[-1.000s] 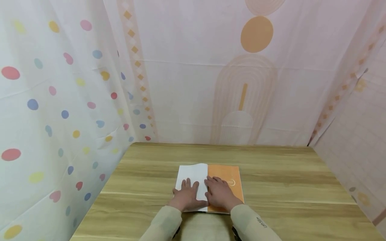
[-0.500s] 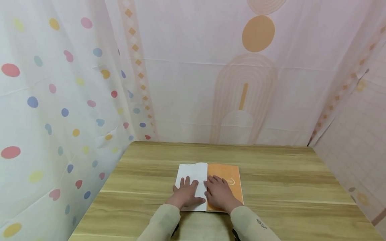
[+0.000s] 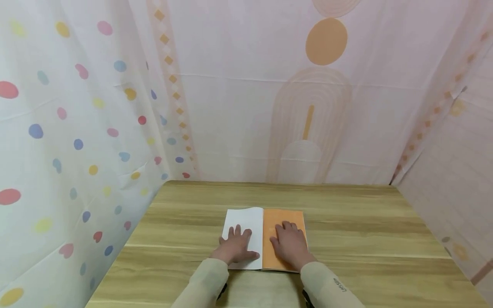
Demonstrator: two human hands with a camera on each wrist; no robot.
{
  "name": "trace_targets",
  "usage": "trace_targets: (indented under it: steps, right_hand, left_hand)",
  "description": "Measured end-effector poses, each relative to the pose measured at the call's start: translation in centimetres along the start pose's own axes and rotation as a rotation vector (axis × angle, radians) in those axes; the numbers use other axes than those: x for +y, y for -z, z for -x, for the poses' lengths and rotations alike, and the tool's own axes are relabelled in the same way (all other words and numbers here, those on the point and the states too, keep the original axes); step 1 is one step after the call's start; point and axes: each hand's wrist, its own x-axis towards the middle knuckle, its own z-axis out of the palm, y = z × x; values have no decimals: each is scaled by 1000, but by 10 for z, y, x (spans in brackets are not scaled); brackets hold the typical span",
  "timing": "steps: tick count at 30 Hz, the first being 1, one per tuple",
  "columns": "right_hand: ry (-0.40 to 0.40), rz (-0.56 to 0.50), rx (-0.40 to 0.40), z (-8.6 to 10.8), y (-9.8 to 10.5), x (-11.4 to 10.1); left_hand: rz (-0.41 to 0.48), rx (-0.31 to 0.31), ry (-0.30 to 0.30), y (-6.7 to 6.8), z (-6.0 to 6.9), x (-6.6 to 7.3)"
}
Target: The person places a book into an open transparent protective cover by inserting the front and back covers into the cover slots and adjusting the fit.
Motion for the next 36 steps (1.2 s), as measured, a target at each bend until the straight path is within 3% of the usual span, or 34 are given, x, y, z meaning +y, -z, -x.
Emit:
trace_targets:
  steps: [7,12,29,36]
  right_hand:
    - [-127,22,18,-1,8,14]
    - [-198,-25,27,2,13,24]
    - [-303,-114,12,1,24,33]
    - [-348,-200,45,-2,24,35]
  left_hand:
    - [-4,2,-19,2,3,0]
    - [2,-4,-18,2,4,0]
    - [-4,0,-17,-1,1,-3]
    - [-14,-5,-21,0,0,-2]
